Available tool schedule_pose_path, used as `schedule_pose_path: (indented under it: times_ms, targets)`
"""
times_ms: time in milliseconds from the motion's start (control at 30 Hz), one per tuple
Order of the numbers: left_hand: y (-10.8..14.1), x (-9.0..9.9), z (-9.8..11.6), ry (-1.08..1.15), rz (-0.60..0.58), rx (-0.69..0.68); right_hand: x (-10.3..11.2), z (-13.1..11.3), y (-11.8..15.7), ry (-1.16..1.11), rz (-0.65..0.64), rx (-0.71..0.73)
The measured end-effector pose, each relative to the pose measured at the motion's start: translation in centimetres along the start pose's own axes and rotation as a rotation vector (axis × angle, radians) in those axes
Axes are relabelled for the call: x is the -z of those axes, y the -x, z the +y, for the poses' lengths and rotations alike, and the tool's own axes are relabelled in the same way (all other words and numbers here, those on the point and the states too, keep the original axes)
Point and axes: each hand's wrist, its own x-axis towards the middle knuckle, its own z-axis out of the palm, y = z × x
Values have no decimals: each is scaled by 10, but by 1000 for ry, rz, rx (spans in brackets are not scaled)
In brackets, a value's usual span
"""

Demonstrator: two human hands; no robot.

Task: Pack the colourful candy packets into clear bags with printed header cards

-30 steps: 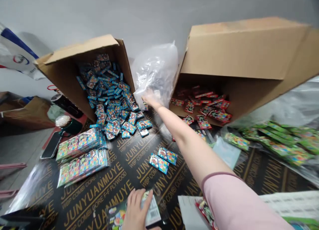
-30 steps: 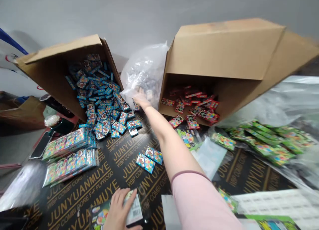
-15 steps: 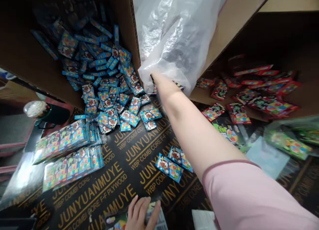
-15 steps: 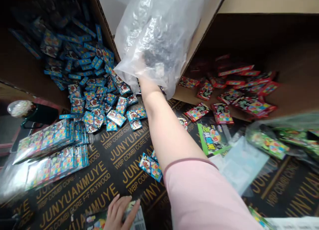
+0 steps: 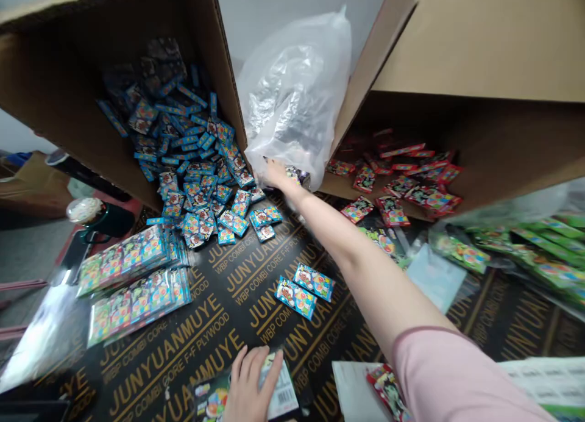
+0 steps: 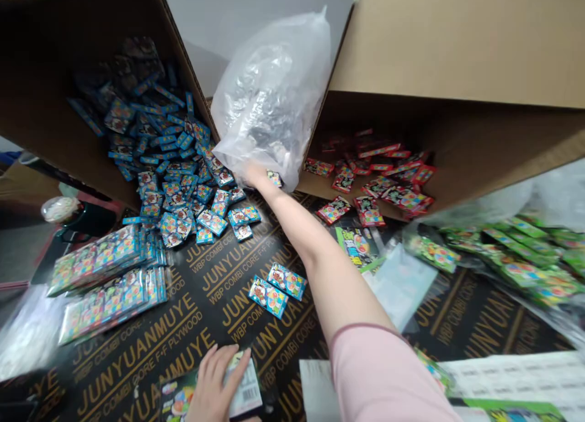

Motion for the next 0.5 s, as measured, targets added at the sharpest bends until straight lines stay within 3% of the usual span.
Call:
schedule_pose_path:
  times_ms: [100,333,400,500]
  targets:
    - [-4,9,5,36,-30,44,9,-11,41,55,13,-22]
    - [-3,25,8,142,-226,122,22,-28,183,34,-93,89]
    - [-2,27,7,159,-239,127,37,-25,207,11,-110,93]
    - [-3,29,7,174,-242,124,66,-17,227,44,-30,1]
